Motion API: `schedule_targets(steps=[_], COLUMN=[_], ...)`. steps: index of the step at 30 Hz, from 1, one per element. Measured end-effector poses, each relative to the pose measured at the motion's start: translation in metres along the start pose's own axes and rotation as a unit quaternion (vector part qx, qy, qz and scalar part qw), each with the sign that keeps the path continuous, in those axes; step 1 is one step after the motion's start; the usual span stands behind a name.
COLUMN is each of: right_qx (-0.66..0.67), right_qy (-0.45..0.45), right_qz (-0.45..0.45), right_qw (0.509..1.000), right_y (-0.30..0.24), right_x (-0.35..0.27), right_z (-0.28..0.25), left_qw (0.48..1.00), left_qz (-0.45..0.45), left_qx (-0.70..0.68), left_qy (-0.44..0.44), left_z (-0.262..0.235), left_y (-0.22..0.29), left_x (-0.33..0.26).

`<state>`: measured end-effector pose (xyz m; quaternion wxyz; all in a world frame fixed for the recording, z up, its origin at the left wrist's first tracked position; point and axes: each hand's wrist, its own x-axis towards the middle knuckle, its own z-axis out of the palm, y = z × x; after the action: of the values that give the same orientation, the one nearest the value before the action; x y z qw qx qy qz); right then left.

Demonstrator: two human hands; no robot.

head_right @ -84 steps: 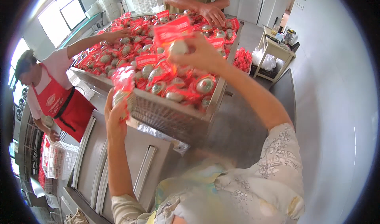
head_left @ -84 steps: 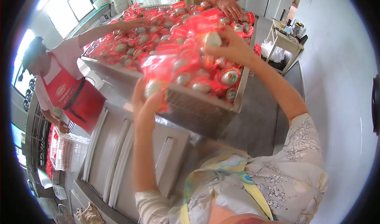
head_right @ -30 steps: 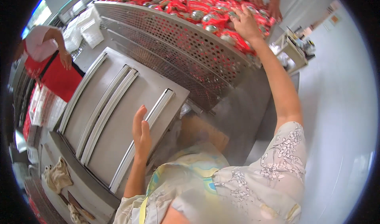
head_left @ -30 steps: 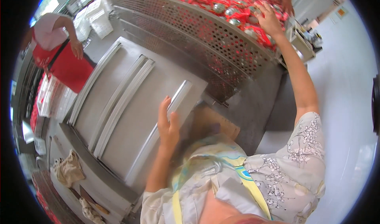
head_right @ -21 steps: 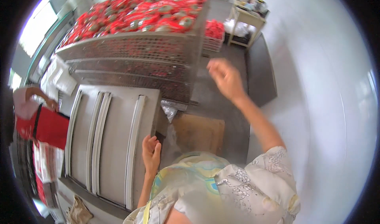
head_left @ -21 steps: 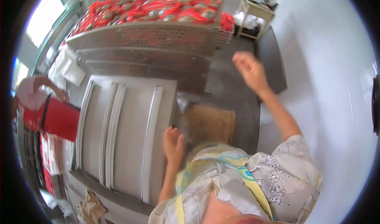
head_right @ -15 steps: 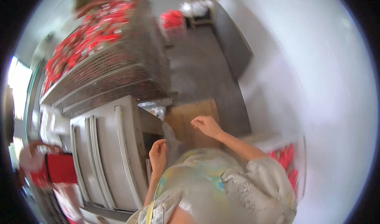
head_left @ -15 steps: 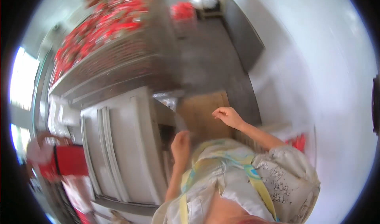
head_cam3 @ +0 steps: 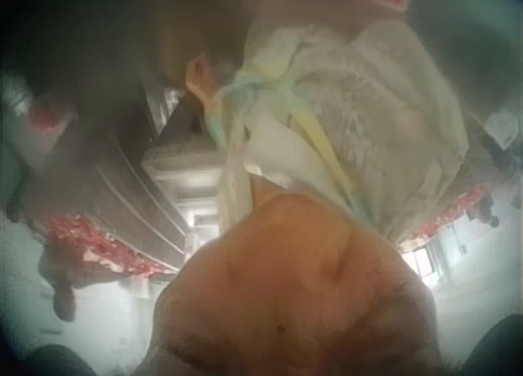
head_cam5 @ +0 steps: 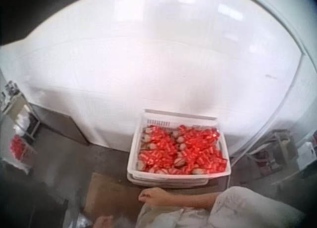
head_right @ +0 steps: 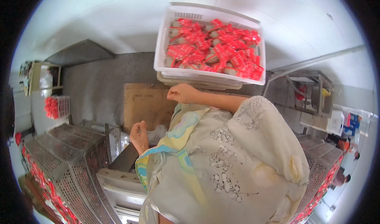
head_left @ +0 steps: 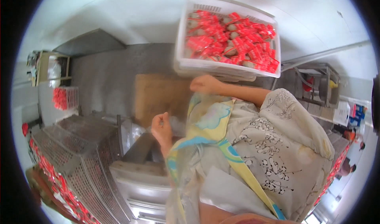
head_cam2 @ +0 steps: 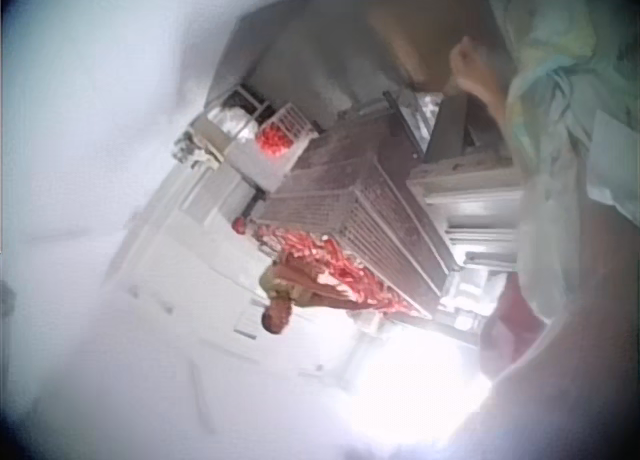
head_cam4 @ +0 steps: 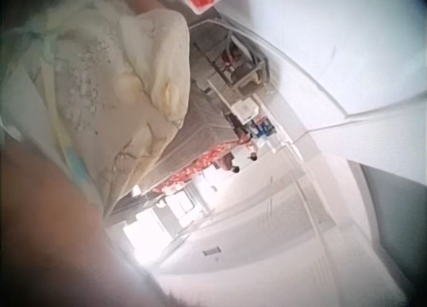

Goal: The person sorts and packs small red-packaged items by hand. The person takes items from a large bin, arranges them into slots on a conveyor belt or packaging machine, and fills small white crates with the processed packages.

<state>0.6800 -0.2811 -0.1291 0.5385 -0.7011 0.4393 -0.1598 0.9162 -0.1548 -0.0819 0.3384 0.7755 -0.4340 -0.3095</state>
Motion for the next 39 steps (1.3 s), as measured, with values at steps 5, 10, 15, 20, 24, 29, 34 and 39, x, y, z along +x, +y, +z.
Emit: schedule_targets(steps=[5, 10, 15, 20, 24, 29, 34, 39], right_qx=[0.041, 0.035, 0.018, 0.049, -0.010, -0.071, -0.274, -0.276], right_qy=[-0.045, -0.027, 0.027, 0.183, 0.293, 0.336, 0.326, 0.231], right_qz=[0.019, -0.008, 0.011, 0.106, 0.184, 0.169, 0.150, 0.300], right_qw=[0.998, 0.999, 0.999, 0.976, 0.938, 0.924, 0.892, 0.883], right_y=[-0.030, -0.064, -0.052, -0.029, -0.016, -0.006, -0.002, -0.010], right_x=[-0.042, -0.065, -0.110, -0.167, -0.198, -0.206, -0.181, -0.160], right_z=[0.016, 0.013, -0.035, -0.061, -0.063, -0.057, -0.043, -0.028], left_qw=[0.990, 0.974, 0.866, 0.834, 0.816, 0.828, 0.813, 0.801], left_qz=[0.043, 0.137, 0.419, 0.431, 0.408, 0.402, 0.481, 0.509], left_qx=[-0.106, -0.059, 0.086, 0.169, 0.259, 0.204, 0.111, 0.117], left_qy=[-0.079, -0.169, -0.258, -0.300, -0.318, -0.332, -0.308, -0.292], left_z=[-0.006, 0.008, 0.115, 0.198, 0.220, 0.225, 0.218, 0.208], left_y=[0.014, 0.071, 0.128, 0.153, 0.155, 0.132, 0.103, 0.090], left_x=[0.016, 0.040, 0.070, 0.082, 0.083, 0.072, 0.072, 0.064])
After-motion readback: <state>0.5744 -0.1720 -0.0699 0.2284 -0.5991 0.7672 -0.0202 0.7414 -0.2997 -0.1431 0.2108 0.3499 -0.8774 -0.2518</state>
